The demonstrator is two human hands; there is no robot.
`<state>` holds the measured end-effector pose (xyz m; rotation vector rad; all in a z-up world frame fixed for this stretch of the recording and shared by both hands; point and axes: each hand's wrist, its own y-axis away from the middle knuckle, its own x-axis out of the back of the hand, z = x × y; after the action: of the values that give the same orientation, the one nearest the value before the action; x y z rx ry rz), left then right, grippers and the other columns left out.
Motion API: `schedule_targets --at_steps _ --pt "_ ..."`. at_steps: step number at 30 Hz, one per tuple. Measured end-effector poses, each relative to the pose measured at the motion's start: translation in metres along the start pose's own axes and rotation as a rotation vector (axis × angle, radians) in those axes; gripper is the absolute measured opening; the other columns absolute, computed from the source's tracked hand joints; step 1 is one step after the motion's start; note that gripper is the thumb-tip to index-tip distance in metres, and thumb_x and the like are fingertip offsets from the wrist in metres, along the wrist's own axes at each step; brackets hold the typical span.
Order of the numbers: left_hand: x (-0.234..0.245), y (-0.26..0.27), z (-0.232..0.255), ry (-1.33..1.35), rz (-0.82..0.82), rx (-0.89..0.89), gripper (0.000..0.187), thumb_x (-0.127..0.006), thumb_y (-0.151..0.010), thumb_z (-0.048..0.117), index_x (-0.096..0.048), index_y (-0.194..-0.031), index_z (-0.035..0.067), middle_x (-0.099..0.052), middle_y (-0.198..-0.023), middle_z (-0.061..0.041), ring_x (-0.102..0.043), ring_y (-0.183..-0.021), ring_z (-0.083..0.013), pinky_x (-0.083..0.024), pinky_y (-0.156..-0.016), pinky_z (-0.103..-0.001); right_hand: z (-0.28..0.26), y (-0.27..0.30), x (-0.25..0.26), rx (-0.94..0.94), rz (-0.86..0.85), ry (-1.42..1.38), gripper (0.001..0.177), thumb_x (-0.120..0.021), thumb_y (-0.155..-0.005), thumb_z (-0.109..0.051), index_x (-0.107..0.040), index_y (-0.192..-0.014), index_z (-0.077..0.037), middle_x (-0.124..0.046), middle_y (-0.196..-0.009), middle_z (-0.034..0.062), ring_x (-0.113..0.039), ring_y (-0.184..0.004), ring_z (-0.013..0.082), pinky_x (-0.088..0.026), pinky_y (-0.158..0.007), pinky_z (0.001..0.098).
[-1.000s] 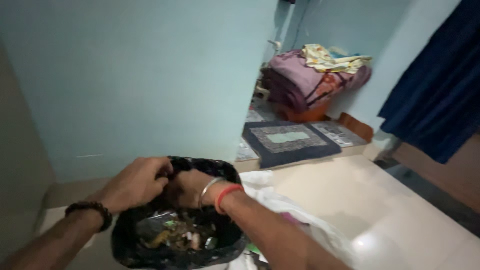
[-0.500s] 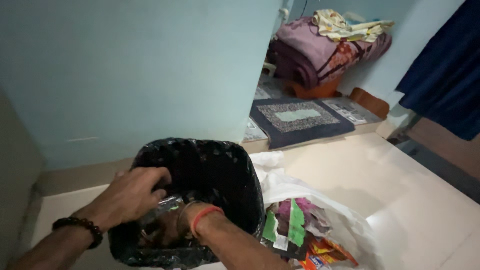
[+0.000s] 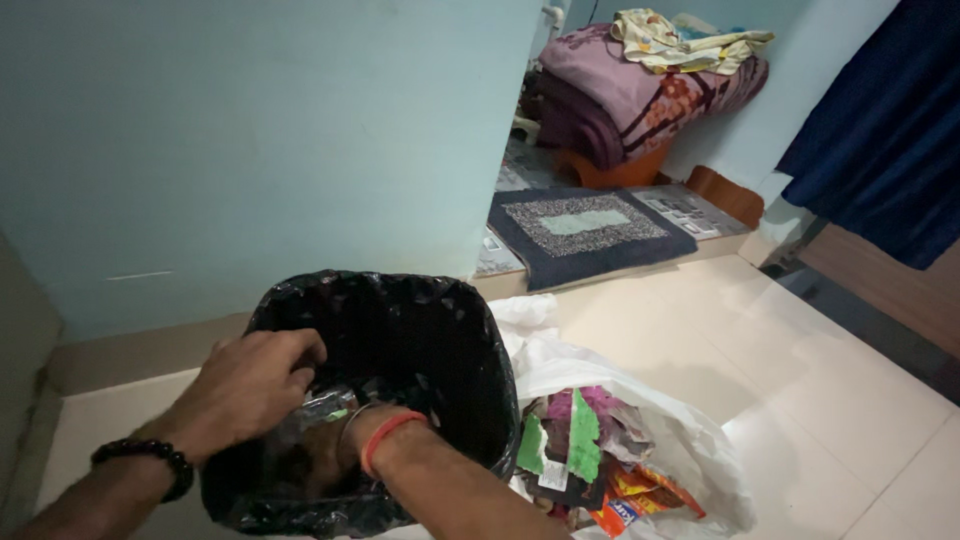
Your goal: The person transfers various waste items from a black bin into a white plastic bag. They handle food scraps, paper, and packaging one by one, moving them from the bin to the bag.
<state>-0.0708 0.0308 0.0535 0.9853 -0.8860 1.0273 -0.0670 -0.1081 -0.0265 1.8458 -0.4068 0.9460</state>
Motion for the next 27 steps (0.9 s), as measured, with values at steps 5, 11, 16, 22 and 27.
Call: schedule_targets --at_steps 5,11,16,22,27 --pt "0.001 -0.001 0.0 -0.034 0.031 -0.03 0.032 -0.059 -0.094 0.021 -0.066 -0.125 0.016 -0.077 -0.11 -0.006 -0.072 -0.111 -0.0224 -0.048 -0.111 -0.046 0.0 0.0 0.002 -0.014 -0.006 -0.003 0.037 -0.066 -0.092 -0.03 -0.069 -0.125 -0.012 -0.067 -0.128 0.0138 -0.066 -0.114 0.0348 -0.055 -0.086 0.0567" --pt "0.001 0.0 -0.002 -0.051 0.056 -0.042 0.033 -0.063 -0.093 0.023 -0.066 -0.125 0.016 -0.076 -0.108 -0.007 -0.071 -0.112 -0.0232 -0.047 -0.11 -0.047 -0.002 0.002 0.002 -0.031 -0.018 0.013 0.038 -0.064 -0.094 -0.03 -0.068 -0.127 -0.013 -0.066 -0.131 0.0125 -0.065 -0.116 0.0351 -0.055 -0.086 0.0598" --pt "0.001 0.001 0.001 -0.089 0.025 -0.027 0.034 -0.062 -0.094 0.022 -0.066 -0.127 0.016 -0.078 -0.105 -0.008 -0.072 -0.11 -0.0229 -0.045 -0.112 -0.047 -0.004 0.003 0.002 -0.041 -0.029 0.012 0.038 -0.063 -0.095 -0.03 -0.068 -0.128 -0.013 -0.065 -0.134 0.0114 -0.064 -0.118 0.0353 -0.054 -0.086 0.0624" --pt "0.001 0.0 0.003 -0.052 -0.017 0.007 0.032 -0.058 -0.096 0.018 -0.066 -0.127 0.015 -0.08 -0.101 -0.006 -0.075 -0.105 -0.0197 -0.041 -0.116 -0.05 -0.01 0.008 0.011 -0.048 -0.011 -0.001 0.038 -0.062 -0.097 -0.03 -0.067 -0.13 -0.014 -0.063 -0.137 0.0101 -0.062 -0.12 0.0356 -0.054 -0.086 0.0655" --pt "0.002 -0.001 0.002 -0.058 0.0 -0.003 0.034 -0.059 -0.094 0.018 -0.067 -0.127 0.014 -0.079 -0.103 -0.007 -0.073 -0.108 -0.0224 -0.045 -0.113 -0.048 -0.003 0.008 0.013 -0.024 0.123 -0.004 0.034 -0.064 -0.096 -0.028 -0.069 -0.127 -0.013 -0.063 -0.133 0.0107 -0.062 -0.118 0.0366 -0.054 -0.085 0.0642"
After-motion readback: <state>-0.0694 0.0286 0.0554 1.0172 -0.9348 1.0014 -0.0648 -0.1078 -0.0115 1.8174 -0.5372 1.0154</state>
